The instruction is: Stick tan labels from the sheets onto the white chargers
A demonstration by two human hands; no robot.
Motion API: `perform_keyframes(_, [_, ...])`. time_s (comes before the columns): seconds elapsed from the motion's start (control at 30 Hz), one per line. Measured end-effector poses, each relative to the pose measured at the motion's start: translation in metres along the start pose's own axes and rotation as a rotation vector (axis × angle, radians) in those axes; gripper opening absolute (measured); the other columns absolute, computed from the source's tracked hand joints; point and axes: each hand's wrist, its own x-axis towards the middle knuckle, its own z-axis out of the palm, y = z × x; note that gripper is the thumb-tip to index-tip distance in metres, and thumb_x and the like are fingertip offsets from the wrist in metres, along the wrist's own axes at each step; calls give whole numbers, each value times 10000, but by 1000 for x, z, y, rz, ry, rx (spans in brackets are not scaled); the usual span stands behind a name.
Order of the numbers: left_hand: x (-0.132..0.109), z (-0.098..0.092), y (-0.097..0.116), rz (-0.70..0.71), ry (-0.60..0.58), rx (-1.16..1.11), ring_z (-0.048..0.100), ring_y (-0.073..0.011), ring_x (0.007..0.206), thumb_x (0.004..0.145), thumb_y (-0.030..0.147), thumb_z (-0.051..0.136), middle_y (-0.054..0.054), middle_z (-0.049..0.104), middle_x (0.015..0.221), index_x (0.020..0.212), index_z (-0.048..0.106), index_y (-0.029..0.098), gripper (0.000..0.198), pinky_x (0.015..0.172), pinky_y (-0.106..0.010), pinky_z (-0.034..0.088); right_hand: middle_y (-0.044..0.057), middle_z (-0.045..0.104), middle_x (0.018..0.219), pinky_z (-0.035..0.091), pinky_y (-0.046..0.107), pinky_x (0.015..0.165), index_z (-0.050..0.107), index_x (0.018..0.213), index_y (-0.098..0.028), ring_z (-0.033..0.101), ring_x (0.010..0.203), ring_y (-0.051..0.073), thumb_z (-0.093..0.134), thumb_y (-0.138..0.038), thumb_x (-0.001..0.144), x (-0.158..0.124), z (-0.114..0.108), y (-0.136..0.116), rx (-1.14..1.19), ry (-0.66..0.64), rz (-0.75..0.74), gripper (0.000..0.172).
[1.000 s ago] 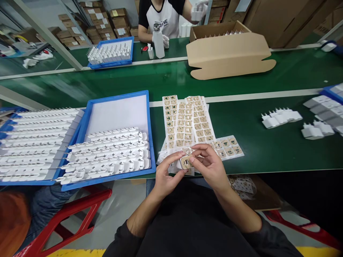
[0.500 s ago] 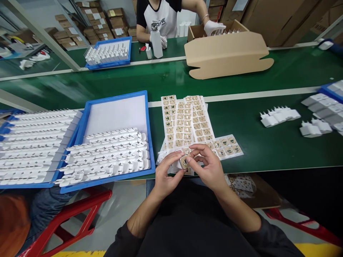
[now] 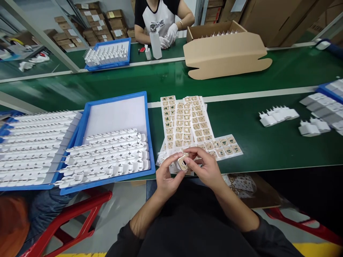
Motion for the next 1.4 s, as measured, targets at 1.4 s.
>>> perform_keyframes(1.4, [3,17,-4,414,51,148,682,-206,1114,804,62,691,-20,659,1139,1127,455,274,453,1019,-567,544,8,552,893,447,331,851,711,917,-285,540,888,194,647,-280,862,-16,28,2,525,155,80,85])
